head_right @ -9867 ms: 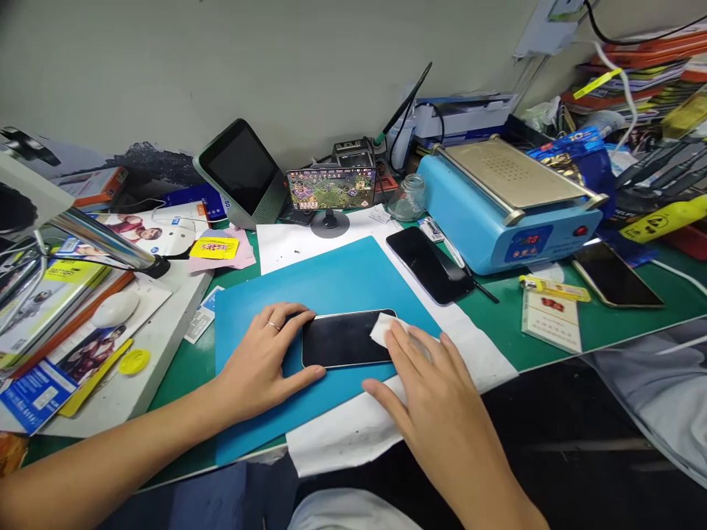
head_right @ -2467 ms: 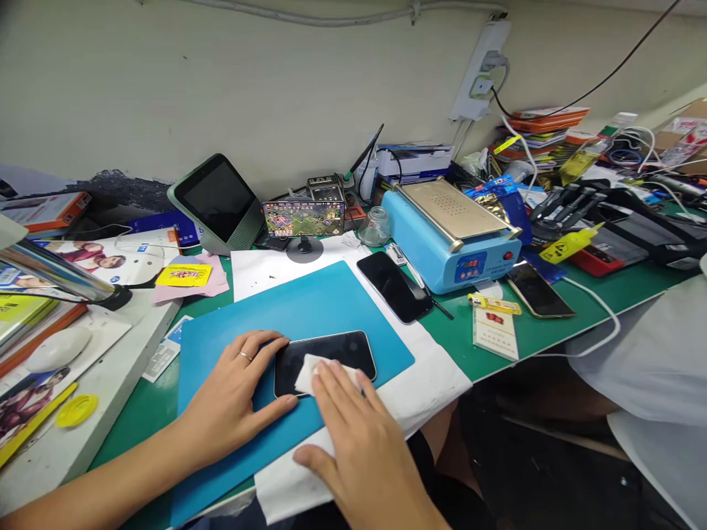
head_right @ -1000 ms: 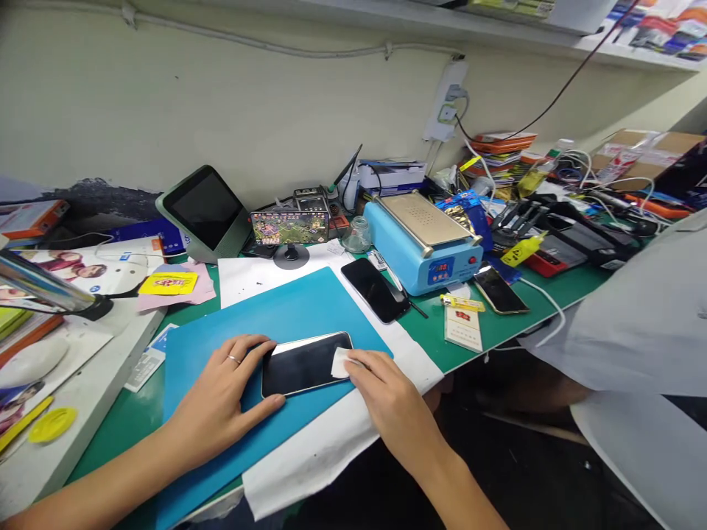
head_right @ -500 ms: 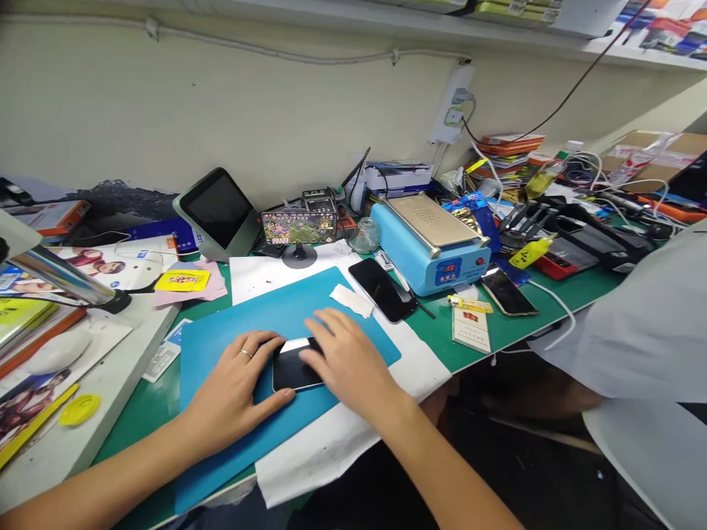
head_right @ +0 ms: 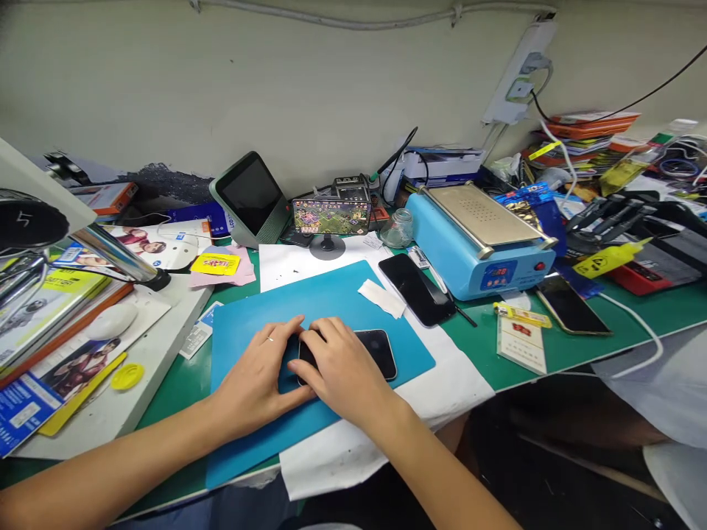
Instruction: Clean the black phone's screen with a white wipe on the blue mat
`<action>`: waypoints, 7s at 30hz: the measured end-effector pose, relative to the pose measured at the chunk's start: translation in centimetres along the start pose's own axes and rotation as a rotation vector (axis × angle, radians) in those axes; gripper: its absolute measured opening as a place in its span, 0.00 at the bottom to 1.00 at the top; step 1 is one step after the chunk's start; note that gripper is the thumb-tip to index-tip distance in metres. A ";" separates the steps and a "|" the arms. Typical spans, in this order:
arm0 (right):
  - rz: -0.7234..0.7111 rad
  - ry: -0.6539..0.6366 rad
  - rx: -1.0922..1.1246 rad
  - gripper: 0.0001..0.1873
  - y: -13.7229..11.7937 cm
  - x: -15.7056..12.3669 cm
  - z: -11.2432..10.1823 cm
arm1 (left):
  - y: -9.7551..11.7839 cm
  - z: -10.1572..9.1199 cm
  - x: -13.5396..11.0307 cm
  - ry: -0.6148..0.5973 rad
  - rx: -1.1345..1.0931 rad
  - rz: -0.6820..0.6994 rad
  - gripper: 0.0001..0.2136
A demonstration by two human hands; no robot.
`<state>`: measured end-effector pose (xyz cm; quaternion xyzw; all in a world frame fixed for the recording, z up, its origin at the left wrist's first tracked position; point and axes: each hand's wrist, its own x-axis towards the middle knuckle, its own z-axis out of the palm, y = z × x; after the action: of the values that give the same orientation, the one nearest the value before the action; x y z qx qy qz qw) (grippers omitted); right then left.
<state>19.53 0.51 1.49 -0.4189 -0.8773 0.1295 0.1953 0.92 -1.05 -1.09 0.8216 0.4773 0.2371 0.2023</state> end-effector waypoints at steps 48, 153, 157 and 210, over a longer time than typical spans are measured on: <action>-0.083 0.027 -0.028 0.25 1.6 -3.0 -3.4 | -0.6 0.4 -0.3 0.015 -0.004 0.021 0.30; 0.284 0.415 0.418 0.24 -3.7 -2.9 0.3 | 0.7 -0.5 -0.7 0.145 -0.131 0.559 0.06; 0.305 0.381 0.439 0.26 -3.2 -3.3 0.5 | 0.6 -0.6 -0.7 0.110 -0.218 0.518 0.07; 0.397 0.022 0.914 0.12 -2.7 -4.8 -1.6 | 0.6 -1.2 -0.4 0.206 -0.279 0.417 0.03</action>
<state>21.16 -4.83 2.79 -0.4509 -0.6318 0.5311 0.3398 0.44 -1.51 0.14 0.8380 0.2784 0.4193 0.2107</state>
